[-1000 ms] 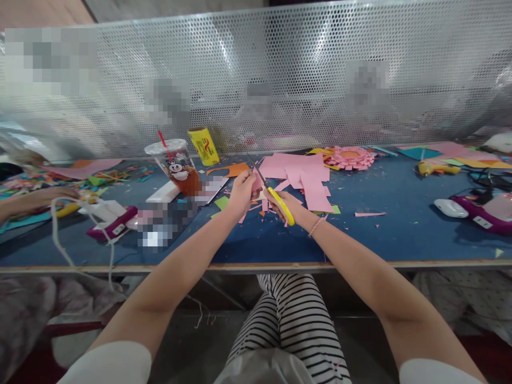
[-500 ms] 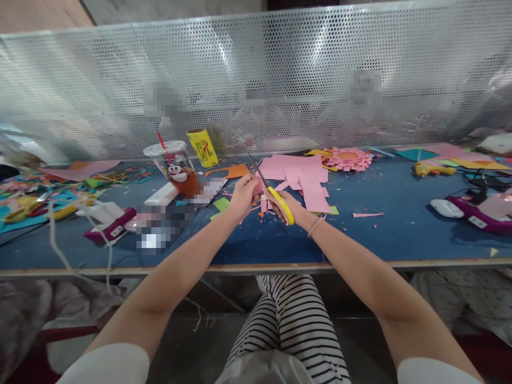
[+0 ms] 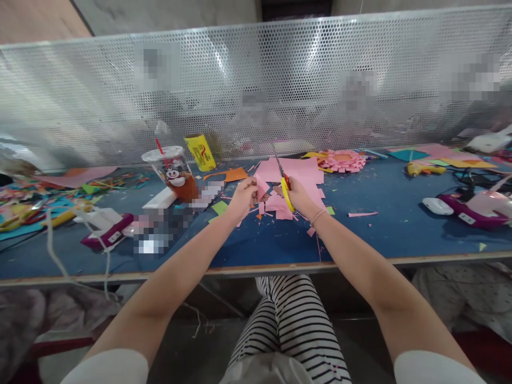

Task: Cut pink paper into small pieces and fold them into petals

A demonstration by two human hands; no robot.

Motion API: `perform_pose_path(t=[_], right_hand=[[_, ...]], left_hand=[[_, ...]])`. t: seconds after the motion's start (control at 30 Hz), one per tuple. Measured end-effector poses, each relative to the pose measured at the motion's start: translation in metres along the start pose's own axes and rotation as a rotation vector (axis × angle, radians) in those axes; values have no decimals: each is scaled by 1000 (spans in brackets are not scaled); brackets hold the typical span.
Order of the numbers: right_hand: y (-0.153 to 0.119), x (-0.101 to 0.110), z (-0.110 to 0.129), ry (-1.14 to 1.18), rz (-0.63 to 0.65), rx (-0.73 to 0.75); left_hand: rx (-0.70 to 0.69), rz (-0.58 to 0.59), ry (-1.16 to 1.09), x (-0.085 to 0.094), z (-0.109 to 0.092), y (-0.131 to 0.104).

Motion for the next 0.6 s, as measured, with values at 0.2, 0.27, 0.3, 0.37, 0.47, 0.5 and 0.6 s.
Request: perform_pose_path(t=[0.2, 0.27, 0.3, 0.37, 0.47, 0.5, 0.6], right_hand=[[-4, -10, 6, 31, 106, 107], [-4, -12, 5, 28, 111, 112], [-3, -11, 4, 20, 101, 112], [-2, -9, 2, -2, 69, 102], [-2, -8, 4, -41, 37, 93], [-2, -9, 6, -57, 33, 93], [-6, -15, 13, -86, 51, 87]], left_hand=[[-47, 0, 187, 0, 9, 6], [-100, -38, 308, 4, 8, 8], [-137, -64, 378, 7, 7, 8], [-216, -95, 511, 9, 1, 8], [-291, -87, 609, 7, -4, 5], [-296, -73, 617, 5, -5, 4], [-258, -13, 569, -2, -3, 3]])
Point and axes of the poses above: each hand's wrist, its own y-axis towards the middle knuckle, its own x-axis out of the back of the hand, z = x × y, the point moved 7 cm from there along y, towards the middle knuckle, and after that the axes turned 14 degrees about y, right-handed, at the moved point
